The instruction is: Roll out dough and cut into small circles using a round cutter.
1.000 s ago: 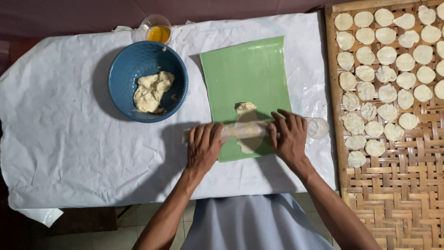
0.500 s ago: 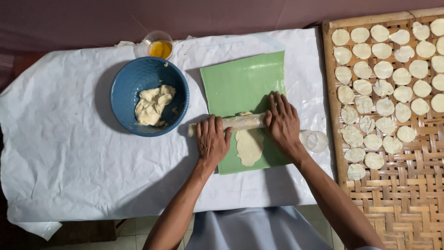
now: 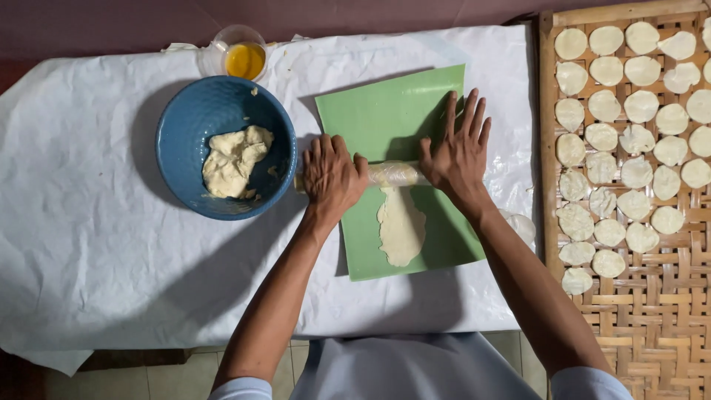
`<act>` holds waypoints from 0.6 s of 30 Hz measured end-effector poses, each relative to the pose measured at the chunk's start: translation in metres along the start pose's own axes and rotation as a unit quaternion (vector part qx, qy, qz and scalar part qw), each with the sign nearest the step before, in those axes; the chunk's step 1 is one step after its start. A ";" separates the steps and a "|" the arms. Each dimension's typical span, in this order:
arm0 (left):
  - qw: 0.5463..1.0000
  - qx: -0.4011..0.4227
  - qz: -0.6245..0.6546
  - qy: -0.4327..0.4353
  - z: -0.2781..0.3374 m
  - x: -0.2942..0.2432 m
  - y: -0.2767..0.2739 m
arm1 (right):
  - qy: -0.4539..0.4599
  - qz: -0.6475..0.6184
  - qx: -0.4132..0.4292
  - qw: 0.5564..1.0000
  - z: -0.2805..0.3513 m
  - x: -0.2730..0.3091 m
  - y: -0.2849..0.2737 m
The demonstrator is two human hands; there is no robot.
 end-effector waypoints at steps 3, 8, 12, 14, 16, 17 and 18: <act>0.999 -0.030 0.014 0.002 -0.002 -0.005 -0.012 | -0.002 -0.018 -0.027 0.999 -0.001 -0.002 0.006; 0.996 -0.058 0.009 0.064 0.025 -0.017 -0.024 | -0.089 -0.028 -0.159 0.983 0.024 -0.013 0.025; 0.996 -0.040 0.022 0.079 0.067 -0.021 -0.035 | -0.129 -0.002 -0.214 0.968 0.062 -0.029 0.047; 0.995 0.021 0.071 0.071 0.097 -0.019 -0.031 | -0.145 -0.011 -0.209 0.967 0.080 -0.039 0.060; 0.995 0.030 0.058 0.074 0.115 -0.021 -0.039 | -0.146 -0.009 -0.208 0.967 0.093 -0.041 0.061; 0.995 0.043 0.046 0.077 0.122 -0.023 -0.042 | -0.146 -0.006 -0.203 0.968 0.098 -0.043 0.061; 0.995 0.038 0.047 0.078 0.121 -0.023 -0.043 | -0.147 -0.005 -0.208 0.967 0.097 -0.043 0.058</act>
Point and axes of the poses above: each hand's wrist, its own z-axis away from the middle knuckle, its own y-axis out of the palm, x = y × z, the point moved 1 cm from there along -z, towards the middle knuckle, and after that the axes turned 3 degrees about y, right-handed, at the moved point
